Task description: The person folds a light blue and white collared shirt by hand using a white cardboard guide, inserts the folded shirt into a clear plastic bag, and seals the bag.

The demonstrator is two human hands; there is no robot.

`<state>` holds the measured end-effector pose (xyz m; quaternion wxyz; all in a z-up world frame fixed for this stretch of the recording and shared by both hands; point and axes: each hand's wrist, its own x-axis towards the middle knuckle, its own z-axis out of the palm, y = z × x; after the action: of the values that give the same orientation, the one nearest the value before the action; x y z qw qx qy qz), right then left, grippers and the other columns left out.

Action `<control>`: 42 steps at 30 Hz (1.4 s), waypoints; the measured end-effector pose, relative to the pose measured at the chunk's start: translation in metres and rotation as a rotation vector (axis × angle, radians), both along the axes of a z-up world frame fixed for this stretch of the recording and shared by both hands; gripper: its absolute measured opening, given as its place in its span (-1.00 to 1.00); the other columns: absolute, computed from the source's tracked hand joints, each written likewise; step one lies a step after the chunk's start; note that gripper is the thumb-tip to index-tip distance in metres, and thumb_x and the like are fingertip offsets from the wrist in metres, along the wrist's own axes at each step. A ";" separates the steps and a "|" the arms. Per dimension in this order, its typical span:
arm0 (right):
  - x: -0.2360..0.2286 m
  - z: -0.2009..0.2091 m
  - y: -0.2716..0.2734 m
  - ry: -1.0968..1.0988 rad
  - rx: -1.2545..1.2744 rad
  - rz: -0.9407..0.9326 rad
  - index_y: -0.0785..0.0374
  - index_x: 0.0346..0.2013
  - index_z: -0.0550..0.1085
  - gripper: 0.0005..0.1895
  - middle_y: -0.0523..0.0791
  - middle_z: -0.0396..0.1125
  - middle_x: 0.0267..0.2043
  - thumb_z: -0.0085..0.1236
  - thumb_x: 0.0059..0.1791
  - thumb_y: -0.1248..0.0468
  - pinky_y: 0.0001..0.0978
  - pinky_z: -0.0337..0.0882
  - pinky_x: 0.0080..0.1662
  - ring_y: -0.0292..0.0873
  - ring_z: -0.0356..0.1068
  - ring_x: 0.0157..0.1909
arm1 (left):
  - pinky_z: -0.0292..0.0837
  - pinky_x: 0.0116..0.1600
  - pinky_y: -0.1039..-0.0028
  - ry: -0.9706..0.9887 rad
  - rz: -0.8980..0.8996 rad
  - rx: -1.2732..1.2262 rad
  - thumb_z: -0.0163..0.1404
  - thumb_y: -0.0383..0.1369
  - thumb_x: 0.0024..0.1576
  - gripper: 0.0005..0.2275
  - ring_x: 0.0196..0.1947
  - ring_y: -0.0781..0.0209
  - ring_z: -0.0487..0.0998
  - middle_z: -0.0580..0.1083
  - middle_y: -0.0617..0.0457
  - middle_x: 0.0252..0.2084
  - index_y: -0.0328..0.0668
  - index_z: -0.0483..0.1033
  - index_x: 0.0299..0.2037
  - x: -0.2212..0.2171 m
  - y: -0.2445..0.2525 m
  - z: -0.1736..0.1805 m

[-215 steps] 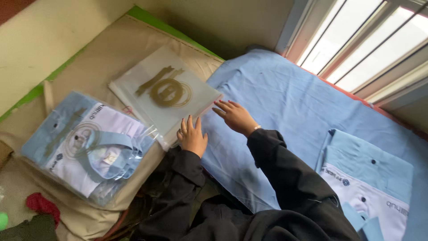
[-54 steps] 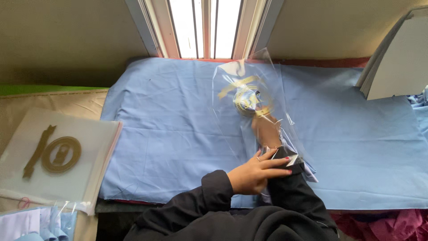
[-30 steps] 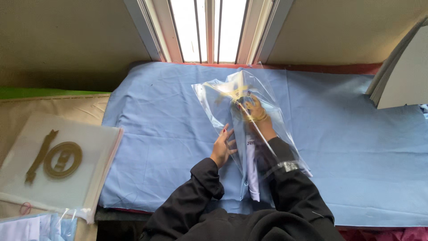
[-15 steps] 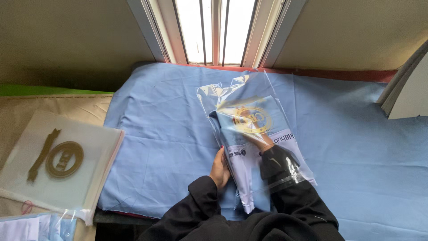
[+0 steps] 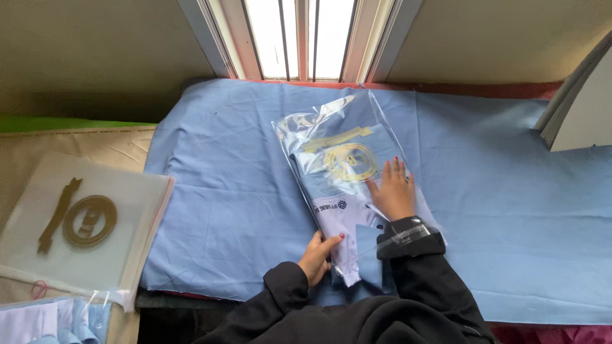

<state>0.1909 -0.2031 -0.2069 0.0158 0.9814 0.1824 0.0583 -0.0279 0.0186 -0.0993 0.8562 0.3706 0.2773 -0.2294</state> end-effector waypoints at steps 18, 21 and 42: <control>-0.259 0.162 -0.011 0.224 0.558 -0.051 0.02 0.01 0.53 -0.59 -0.15 0.41 0.13 0.28 -0.10 0.04 -0.11 0.27 0.29 -0.06 0.35 0.24 | 0.43 0.19 0.32 0.098 -0.218 0.219 0.03 -0.29 0.21 -0.60 0.10 0.19 0.53 0.49 0.03 0.12 -0.18 0.31 0.23 -0.034 0.039 -0.027; -0.259 0.154 -0.011 0.066 0.468 0.235 0.21 0.10 0.46 -0.41 -0.04 0.35 0.20 0.31 -0.19 0.13 0.03 0.17 0.27 0.04 0.29 0.27 | 0.45 0.23 0.29 0.029 -0.132 0.092 -0.02 -0.35 0.22 -0.67 0.11 0.11 0.52 0.47 -0.07 0.11 -0.30 0.35 0.16 -0.040 0.027 -0.038; -0.213 0.118 0.026 -0.250 0.404 0.360 0.42 -0.18 0.57 -0.75 0.10 0.50 -0.03 0.05 -0.11 0.41 -0.17 0.52 0.04 0.05 0.53 0.04 | -0.13 0.47 -0.13 -0.892 -0.601 1.846 -0.05 -0.16 0.14 -0.56 0.28 -0.10 0.32 0.46 -0.16 0.17 -0.22 0.45 0.17 -0.046 -0.017 -0.042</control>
<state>-0.0220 -0.1771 -0.0892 -0.1678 0.9018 0.3347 0.2157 -0.0738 0.0014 -0.1411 0.1769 0.9791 -0.0972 0.0239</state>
